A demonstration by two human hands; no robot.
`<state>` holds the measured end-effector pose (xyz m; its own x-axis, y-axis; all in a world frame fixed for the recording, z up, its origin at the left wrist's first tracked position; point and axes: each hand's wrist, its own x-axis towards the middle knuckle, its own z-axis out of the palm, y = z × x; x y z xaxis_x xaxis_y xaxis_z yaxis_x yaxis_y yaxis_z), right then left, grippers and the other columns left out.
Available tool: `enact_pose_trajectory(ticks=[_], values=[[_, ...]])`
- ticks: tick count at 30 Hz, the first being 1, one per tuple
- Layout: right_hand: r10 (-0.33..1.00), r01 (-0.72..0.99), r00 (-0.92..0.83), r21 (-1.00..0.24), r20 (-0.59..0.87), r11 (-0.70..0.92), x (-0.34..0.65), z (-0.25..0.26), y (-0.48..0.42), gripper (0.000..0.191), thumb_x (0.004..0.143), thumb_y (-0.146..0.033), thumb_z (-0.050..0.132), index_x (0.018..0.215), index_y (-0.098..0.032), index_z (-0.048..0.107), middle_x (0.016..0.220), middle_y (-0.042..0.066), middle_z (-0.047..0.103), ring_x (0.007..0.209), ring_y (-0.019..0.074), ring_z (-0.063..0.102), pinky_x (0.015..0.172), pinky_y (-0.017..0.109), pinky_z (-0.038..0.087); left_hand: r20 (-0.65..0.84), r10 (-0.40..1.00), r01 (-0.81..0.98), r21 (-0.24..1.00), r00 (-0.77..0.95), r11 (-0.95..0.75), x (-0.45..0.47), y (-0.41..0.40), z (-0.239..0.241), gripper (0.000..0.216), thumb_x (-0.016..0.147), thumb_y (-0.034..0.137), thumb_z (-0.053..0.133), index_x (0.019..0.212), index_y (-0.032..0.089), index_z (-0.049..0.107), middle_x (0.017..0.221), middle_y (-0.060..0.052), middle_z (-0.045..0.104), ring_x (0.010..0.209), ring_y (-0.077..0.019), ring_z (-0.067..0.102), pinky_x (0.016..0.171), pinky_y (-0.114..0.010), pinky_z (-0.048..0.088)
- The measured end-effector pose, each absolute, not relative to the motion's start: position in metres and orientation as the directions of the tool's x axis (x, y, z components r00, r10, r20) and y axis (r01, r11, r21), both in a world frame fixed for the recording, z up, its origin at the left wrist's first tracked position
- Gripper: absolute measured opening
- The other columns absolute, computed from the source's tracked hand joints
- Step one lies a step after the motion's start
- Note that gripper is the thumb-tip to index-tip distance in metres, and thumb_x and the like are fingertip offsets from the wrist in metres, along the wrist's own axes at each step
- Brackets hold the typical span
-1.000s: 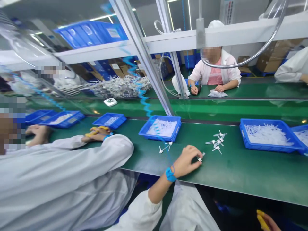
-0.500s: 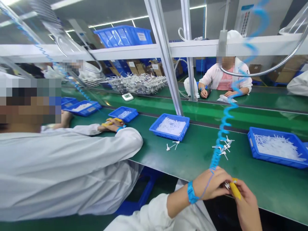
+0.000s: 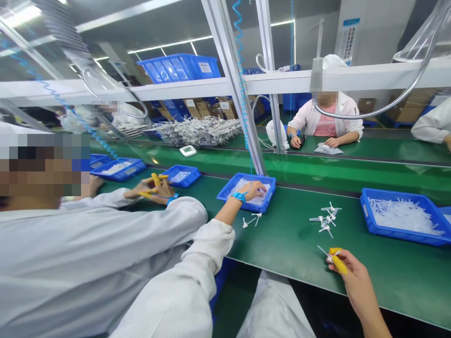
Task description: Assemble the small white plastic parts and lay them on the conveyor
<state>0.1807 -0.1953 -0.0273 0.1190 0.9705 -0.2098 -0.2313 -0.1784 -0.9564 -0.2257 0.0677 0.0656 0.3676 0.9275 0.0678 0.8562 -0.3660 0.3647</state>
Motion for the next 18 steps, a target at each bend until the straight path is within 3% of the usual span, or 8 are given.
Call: enact_pose_trajectory(ticks=[10, 15, 18], values=[[0.967, -0.224, 0.159, -0.961, -0.201, -0.163, 0.183, -0.027, -0.197, 0.043, 0.065, -0.048, 0.094, 0.097, -0.021, 0.083, 0.100, 0.009, 0.078, 0.085, 0.0233, 0.068, 0.081, 0.034, 0.058, 0.067, 0.923, 0.855, 0.356, 0.379, -0.377, -0.240, 0.071, 0.053, 0.004, 0.081, 0.015, 0.075, 0.080, 0.016, 0.071, 0.081, -0.004, 0.068, 0.079, -0.0196, 0.062, 0.079, -0.028, 0.045], [0.974, -0.192, 0.192, -0.978, -0.123, -0.086, 0.182, -0.028, -0.196, 0.034, 0.070, -0.045, 0.092, 0.092, -0.021, 0.085, 0.103, 0.010, 0.075, 0.085, 0.0231, 0.066, 0.079, 0.035, 0.058, 0.186, 0.934, 0.860, 0.368, 0.306, -0.355, -0.253, 0.046, 0.087, 0.008, 0.088, 0.014, 0.065, 0.092, 0.016, 0.072, 0.074, -0.002, 0.060, 0.075, -0.0186, 0.055, 0.081, -0.031, 0.047], [0.973, -0.203, 0.214, -0.978, -0.088, -0.044, 0.181, -0.028, -0.195, 0.030, 0.072, -0.043, 0.092, 0.090, -0.020, 0.085, 0.107, 0.011, 0.073, 0.084, 0.0229, 0.066, 0.075, 0.036, 0.058, 0.248, 0.905, 0.815, 0.399, 0.346, -0.421, -0.225, 0.017, 0.100, 0.018, 0.095, 0.019, 0.058, 0.101, 0.014, 0.075, 0.085, -0.004, 0.063, 0.080, -0.0192, 0.057, 0.086, -0.034, 0.049]])
